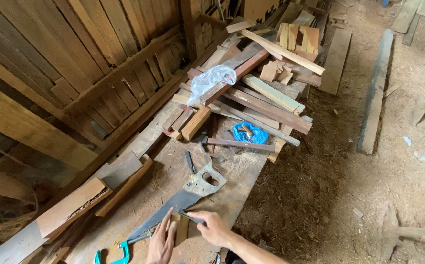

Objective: The person uses a chisel to carve and shape a small wooden block on a workbench. They repeatedly reposition the block, scrape its edges, and mark it with a pen. The person also handles a larger wooden plank, scraping its surface with the chisel.

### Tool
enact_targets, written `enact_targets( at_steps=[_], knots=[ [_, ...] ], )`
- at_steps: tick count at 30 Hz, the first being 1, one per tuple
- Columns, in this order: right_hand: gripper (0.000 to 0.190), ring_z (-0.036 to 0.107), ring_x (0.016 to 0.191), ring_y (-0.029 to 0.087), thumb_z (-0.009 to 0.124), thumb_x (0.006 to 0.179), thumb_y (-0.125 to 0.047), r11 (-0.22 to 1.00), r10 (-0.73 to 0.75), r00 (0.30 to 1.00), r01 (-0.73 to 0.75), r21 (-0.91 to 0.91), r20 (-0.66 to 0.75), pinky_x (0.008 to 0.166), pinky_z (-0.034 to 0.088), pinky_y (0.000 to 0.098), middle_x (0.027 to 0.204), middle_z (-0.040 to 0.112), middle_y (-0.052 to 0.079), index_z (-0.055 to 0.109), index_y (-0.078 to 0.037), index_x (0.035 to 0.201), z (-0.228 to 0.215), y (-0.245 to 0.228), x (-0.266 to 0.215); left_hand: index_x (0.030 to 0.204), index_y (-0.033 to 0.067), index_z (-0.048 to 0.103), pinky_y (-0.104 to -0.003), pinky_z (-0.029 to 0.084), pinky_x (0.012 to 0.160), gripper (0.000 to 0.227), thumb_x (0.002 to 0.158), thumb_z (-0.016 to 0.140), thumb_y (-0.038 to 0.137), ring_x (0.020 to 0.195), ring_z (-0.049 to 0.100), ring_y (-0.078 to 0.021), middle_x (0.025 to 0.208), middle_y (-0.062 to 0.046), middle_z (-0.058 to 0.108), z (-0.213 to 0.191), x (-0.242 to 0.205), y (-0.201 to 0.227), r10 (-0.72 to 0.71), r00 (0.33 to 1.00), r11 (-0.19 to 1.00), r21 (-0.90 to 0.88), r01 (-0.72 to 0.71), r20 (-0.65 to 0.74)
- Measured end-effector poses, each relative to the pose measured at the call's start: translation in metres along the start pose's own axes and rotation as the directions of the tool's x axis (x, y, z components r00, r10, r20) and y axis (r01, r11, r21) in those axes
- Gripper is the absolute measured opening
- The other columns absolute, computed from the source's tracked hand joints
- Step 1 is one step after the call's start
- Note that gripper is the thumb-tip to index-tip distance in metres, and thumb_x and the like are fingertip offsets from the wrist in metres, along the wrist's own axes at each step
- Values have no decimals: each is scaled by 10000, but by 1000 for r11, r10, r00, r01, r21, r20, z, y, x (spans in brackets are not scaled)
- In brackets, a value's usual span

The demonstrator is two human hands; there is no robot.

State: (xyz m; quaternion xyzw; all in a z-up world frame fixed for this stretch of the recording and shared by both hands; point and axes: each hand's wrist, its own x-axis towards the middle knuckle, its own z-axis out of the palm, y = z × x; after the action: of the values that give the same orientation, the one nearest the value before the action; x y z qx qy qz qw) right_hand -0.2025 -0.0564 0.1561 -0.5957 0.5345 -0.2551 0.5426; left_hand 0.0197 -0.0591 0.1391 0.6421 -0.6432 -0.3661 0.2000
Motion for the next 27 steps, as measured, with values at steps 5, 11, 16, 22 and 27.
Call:
enact_targets(
  at_steps=[5,11,16,22,27],
  knots=[
    [536,550,1372,251,541,920,44,998,-53,998,54,36,-36,1203,365,413,1488,564,103,569,-148,1420,16,16,6,1323,226,573,-434,584,900,445,961,524,480,1013,738,-310,1261,-141,680,-2,0,29,-208,978,978,-12,208,-20],
    [519,633,1266,252,538,946,3,1000,1,1000,-1,11,25,1084,528,352,1467,584,81,572,-196,1424,22,-22,5,1127,99,620,-475,547,820,312,977,609,372,927,675,-361,1078,-203,663,33,-10,5,-92,905,995,-66,71,-415],
    [531,585,1310,253,526,955,22,996,-79,997,79,-44,19,1077,517,344,1509,542,62,551,-192,1441,24,-28,5,1035,66,579,-458,532,784,300,1016,530,361,871,650,-356,960,-180,648,50,3,-6,-33,845,997,44,68,-533],
    [565,504,1421,274,520,928,93,972,-230,973,229,-58,-9,1167,426,389,1548,504,89,569,-141,1440,43,16,-7,1111,77,552,-422,542,742,364,1096,344,376,810,649,-291,898,-156,664,66,15,-11,-360,867,880,-433,193,-345],
    [532,473,1459,276,543,956,89,919,-348,937,348,-186,35,1146,402,412,1540,534,74,600,-124,1440,47,65,-25,1049,71,641,-336,512,793,400,1085,348,340,850,656,-207,904,-104,688,68,10,-5,-184,859,898,-437,-50,-477]
  ],
)
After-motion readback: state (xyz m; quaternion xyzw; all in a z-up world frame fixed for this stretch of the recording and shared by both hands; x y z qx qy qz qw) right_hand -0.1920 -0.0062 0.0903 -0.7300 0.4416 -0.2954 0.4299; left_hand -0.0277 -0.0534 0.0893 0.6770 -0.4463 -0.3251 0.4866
